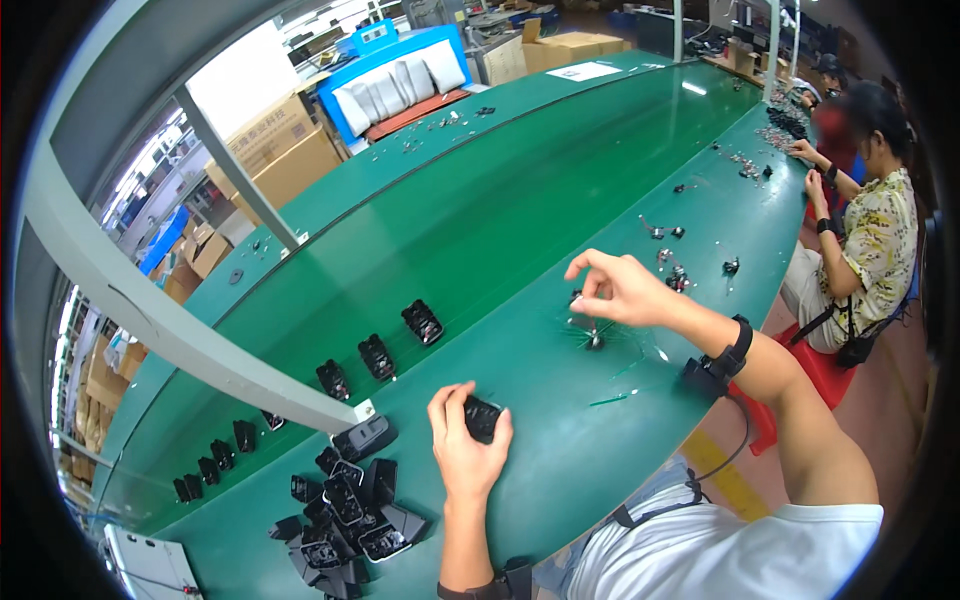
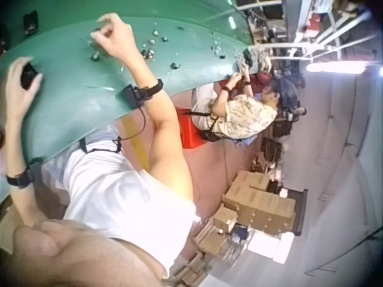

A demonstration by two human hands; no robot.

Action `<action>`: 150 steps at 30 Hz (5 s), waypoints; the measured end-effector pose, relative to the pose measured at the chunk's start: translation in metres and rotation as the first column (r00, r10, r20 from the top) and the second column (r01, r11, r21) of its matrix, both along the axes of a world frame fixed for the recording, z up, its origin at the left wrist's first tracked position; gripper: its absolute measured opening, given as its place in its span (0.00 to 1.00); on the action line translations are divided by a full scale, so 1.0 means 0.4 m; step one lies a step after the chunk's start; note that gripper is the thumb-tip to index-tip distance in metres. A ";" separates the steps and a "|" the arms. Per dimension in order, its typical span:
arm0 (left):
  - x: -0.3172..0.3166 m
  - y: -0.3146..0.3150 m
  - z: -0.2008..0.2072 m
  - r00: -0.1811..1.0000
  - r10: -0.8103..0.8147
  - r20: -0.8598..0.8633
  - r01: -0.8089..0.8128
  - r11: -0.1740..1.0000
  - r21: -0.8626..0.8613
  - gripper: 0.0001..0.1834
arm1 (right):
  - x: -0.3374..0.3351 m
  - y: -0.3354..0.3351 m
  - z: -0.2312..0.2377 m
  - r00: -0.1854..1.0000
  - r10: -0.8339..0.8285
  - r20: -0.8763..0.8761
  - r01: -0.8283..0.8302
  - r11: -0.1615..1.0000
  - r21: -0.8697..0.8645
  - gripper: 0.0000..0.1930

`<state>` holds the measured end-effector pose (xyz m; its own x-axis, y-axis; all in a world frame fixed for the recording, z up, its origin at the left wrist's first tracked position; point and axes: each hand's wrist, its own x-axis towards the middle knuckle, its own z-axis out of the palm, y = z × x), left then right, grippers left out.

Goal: The person assembles small black electronic housings by inserting circuit boards and securing them with green zip ties. They repeatedly pick up a housing, insert a component, and fasten it with a tie, placing the finished units in a row on the green workbench.

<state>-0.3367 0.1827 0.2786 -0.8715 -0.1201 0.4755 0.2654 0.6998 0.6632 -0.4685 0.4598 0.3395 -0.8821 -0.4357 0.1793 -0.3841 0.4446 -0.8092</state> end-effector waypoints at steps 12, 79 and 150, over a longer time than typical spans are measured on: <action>0.003 -0.013 -0.008 0.974 -0.011 0.227 0.021 0.999 -0.044 0.41 | 0.061 -0.169 -0.118 0.914 0.405 0.006 -0.403 0.909 0.104 0.08; 0.001 0.038 0.014 0.984 -0.174 -0.029 0.173 0.985 -0.023 0.53 | 0.149 -0.184 -0.153 0.511 0.695 0.505 -0.021 0.598 -0.801 0.18; -0.003 -0.037 0.022 0.790 -0.579 0.204 -0.024 0.302 0.953 0.20 | 0.129 -0.185 -0.065 0.870 0.442 0.219 -0.277 0.805 -0.525 0.05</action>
<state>-0.3378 0.1679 0.2874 -0.9768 0.1078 -0.1851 -0.2139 -0.4447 0.8698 -0.4171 0.3860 0.3135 -0.7200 -0.6695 0.1825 -0.1266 -0.1319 -0.9832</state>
